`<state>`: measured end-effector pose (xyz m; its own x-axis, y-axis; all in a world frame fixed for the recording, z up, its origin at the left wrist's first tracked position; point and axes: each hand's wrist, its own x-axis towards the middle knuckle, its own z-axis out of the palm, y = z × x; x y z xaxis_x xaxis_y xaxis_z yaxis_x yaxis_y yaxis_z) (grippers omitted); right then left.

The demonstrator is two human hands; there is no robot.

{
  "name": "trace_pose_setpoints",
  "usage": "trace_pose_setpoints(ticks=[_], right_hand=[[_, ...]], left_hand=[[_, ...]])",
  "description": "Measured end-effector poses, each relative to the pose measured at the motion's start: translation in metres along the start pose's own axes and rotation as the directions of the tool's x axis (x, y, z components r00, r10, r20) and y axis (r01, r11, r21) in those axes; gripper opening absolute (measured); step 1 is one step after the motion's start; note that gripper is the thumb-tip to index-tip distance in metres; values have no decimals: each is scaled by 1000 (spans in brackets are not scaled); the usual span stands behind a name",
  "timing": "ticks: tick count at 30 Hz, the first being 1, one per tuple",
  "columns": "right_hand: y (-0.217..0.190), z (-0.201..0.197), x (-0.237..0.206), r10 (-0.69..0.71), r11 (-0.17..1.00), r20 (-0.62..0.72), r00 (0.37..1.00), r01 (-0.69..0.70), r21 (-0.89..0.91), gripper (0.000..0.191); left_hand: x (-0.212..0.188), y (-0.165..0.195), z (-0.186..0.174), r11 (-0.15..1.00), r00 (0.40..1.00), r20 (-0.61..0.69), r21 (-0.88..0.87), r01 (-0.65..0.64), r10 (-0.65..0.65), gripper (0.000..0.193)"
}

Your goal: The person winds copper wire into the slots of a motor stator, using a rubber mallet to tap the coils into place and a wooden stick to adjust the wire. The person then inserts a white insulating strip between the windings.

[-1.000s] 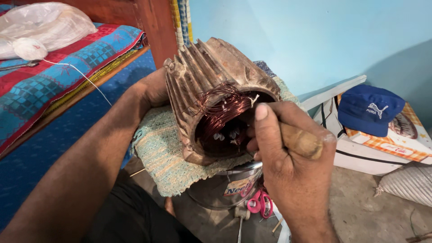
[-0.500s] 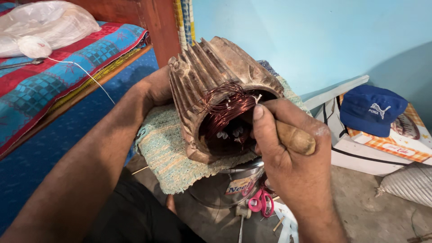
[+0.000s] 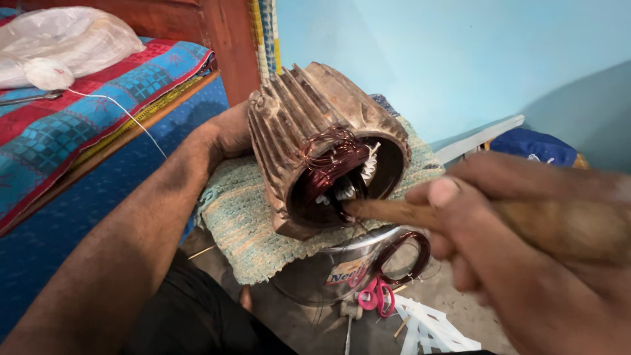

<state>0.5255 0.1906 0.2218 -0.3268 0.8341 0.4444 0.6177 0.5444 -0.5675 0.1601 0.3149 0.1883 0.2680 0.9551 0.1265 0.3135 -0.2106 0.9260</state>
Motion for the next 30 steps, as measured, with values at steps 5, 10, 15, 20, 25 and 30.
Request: trace_pose_setpoints(ticks=[5, 10, 15, 20, 25, 30], right_hand=[[-22, -5, 1, -70, 997, -49, 996, 71, 4, 31], [-48, 10, 4, 27, 985, -170, 985, 3, 171, 31], [-32, 41, 7, 171, 902, -155, 973, -91, 421, 25], [-23, 47, 9, 48, 901, -165, 985, 28, 432, 21], [-28, 49, 17, 76, 880, -165, 983, 12, 475, 22], [-23, 52, 19, 100, 887, -187, 977, -2, 461, 22]], left_hand=[[2, -6, -2, 997, 1000, -22, 72, 6, -4, 34], [4, -8, 0, 969, 997, -79, 248, -7, 28, 30], [7, -8, 3, 959, 967, -198, 202, 198, -158, 29], [8, -13, -2, 955, 999, -23, 296, -38, 47, 27], [13, -22, -7, 955, 999, -19, 293, -42, 50, 31], [15, -25, -9, 928, 995, -33, 366, -71, 90, 34]])
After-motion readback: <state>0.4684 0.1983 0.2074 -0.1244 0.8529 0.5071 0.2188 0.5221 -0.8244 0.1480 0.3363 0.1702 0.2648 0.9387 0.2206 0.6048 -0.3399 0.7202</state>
